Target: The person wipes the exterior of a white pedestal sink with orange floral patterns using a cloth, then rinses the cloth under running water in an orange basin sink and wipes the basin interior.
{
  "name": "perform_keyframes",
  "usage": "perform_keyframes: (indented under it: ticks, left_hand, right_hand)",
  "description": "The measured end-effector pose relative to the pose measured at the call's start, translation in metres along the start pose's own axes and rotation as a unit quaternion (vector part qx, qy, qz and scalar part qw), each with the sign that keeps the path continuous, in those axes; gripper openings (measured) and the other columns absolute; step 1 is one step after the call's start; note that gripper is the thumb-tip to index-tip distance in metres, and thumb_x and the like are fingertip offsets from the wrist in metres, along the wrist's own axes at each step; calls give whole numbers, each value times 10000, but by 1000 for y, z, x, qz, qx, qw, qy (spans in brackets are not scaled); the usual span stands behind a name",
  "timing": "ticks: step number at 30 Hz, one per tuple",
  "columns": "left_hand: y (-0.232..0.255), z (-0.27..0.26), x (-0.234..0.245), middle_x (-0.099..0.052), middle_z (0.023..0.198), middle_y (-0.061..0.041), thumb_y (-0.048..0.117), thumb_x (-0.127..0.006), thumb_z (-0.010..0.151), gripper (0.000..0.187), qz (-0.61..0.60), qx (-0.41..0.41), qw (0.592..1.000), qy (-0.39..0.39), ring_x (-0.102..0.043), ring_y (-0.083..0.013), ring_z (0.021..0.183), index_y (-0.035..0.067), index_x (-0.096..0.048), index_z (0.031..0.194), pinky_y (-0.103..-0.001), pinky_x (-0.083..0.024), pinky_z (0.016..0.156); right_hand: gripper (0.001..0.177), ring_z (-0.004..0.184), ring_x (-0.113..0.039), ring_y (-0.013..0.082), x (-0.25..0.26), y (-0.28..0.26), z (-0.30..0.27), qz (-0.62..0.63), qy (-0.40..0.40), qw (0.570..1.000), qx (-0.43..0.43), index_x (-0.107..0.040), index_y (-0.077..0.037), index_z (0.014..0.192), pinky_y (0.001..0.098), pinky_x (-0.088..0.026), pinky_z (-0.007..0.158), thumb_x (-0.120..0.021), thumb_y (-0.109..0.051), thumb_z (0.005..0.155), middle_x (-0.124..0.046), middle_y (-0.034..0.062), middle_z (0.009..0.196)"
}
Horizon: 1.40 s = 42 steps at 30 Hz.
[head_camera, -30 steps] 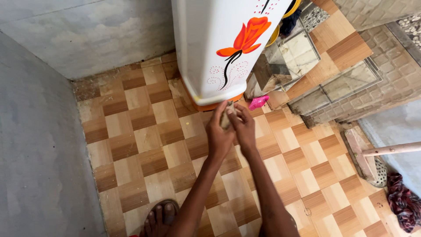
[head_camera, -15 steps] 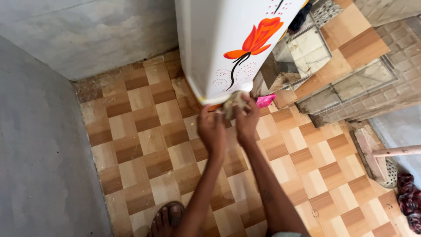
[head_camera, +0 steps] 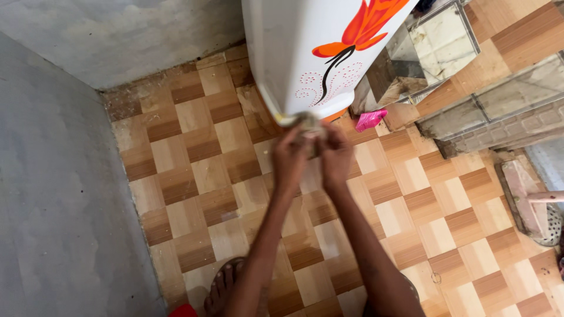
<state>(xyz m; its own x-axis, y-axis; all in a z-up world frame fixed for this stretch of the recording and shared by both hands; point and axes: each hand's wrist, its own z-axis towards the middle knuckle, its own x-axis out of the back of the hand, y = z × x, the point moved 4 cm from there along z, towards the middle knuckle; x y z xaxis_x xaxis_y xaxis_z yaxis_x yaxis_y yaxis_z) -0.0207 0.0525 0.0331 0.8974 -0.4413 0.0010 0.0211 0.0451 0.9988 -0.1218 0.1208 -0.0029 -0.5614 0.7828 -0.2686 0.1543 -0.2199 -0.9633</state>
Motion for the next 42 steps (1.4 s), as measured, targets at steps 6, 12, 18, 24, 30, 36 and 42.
perform_keyframes:
  ticks: [6, 12, 18, 24, 30, 36, 42]
  left_hand:
    - [-12, -4, -77, -556, 1485, -198, 244, -683, 1023, 487, 69, -87, 980, -167, -620, -301, 1215, 72, -556, 1461, -409, -554, 995]
    - [10, -19, 30, -708, 1273, -127, 257, -706, 907, 429, 35, 44, 987, 153, -704, -242, 1104, 71, -700, 1293, -377, -601, 922]
    - [25, 4, 101, -751, 1225, -147, 258, -653, 1020, 375, -28, 33, 964, 263, -723, -220, 1033, 22, -706, 1307, -349, -583, 854]
    - [24, 30, 39, -564, 1379, -127, 221, -596, 1060, 464, 163, -131, 971, 118, -604, -268, 1183, 52, -542, 1488, -418, -539, 958]
    - [-32, -13, -11, -616, 1254, -211, 203, -627, 1014, 321, 22, 14, 999, 25, -659, -330, 1122, 10, -568, 1264, -439, -594, 936]
    - [-22, -38, -49, -619, 1347, -207, 129, -489, 1073, 380, 93, -88, 990, -51, -620, -345, 1249, 17, -548, 1431, -425, -493, 1063]
    - [-15, -20, -35, -603, 1412, -217, 97, -471, 1015, 451, 94, -78, 992, -38, -612, -324, 1287, -2, -506, 1454, -418, -475, 1096]
  right_hand:
    - [358, 987, -703, 144, 48, -9, 12, -2, 138, 989, 57, -608, -29, 1288, 295, -599, 849, -616, 67, 943, -715, 76, 1126]
    - [369, 1076, -698, 182, -49, 15, -20, -19, -96, 995, 4, -646, 0, 1246, 313, -590, 963, -563, 109, 904, -737, 117, 1195]
    - [473, 1203, -609, 165, -99, -21, -52, -12, -269, 963, -35, -614, -31, 1367, 312, -538, 1004, -589, 113, 917, -602, 90, 1401]
    - [216, 1008, -729, 201, -38, -8, -21, 76, -137, 986, -57, -712, 13, 1210, 359, -624, 908, -623, 17, 1014, -744, 132, 1139]
    - [326, 990, -709, 151, 35, -17, -8, -5, -115, 983, -143, -637, -27, 1306, 310, -597, 868, -623, -90, 986, -728, 73, 1136]
    - [452, 971, -662, 98, 63, -32, -6, -78, -105, 986, -102, -561, -97, 1421, 266, -547, 810, -647, -146, 980, -703, 62, 1120]
    - [437, 932, -673, 125, 51, 2, 25, -103, -99, 989, -32, -591, -53, 1410, 268, -578, 798, -604, -101, 976, -708, 84, 1075]
